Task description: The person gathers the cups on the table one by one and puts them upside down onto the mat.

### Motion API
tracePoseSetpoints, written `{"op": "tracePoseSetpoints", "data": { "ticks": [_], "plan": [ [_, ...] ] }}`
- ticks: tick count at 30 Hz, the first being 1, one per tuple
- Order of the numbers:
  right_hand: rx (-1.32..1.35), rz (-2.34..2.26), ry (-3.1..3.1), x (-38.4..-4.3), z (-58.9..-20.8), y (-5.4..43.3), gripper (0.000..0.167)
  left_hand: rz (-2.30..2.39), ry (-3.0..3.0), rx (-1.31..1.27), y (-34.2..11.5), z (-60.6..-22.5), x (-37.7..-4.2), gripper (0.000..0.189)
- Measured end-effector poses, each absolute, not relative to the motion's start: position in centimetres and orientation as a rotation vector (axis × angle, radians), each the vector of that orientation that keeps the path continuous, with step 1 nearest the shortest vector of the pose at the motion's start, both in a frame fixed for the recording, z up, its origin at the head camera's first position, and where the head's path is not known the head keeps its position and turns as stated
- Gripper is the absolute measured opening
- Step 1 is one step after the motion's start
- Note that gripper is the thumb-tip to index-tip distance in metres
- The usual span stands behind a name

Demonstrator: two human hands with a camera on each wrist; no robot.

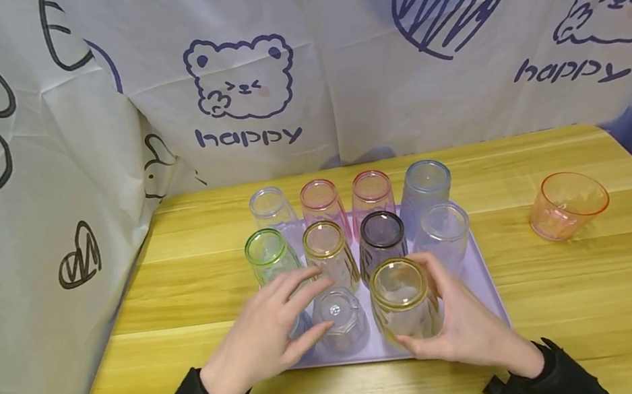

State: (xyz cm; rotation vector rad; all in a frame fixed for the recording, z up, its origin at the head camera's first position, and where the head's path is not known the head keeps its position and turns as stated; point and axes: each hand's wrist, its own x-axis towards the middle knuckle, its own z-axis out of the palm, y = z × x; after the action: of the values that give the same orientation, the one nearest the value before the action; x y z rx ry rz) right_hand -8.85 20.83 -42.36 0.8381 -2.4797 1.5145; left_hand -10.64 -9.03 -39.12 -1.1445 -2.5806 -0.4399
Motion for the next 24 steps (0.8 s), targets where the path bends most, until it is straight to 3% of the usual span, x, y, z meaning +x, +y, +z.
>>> {"op": "tracePoseSetpoints", "data": {
  "ticks": [24],
  "plan": [
    [0.729, 1.102, -2.655, -9.0, -45.4, 20.9, 0.085, -0.268, -2.604, -1.172, -9.9, -43.1, -10.4, 0.049]
  ]
}}
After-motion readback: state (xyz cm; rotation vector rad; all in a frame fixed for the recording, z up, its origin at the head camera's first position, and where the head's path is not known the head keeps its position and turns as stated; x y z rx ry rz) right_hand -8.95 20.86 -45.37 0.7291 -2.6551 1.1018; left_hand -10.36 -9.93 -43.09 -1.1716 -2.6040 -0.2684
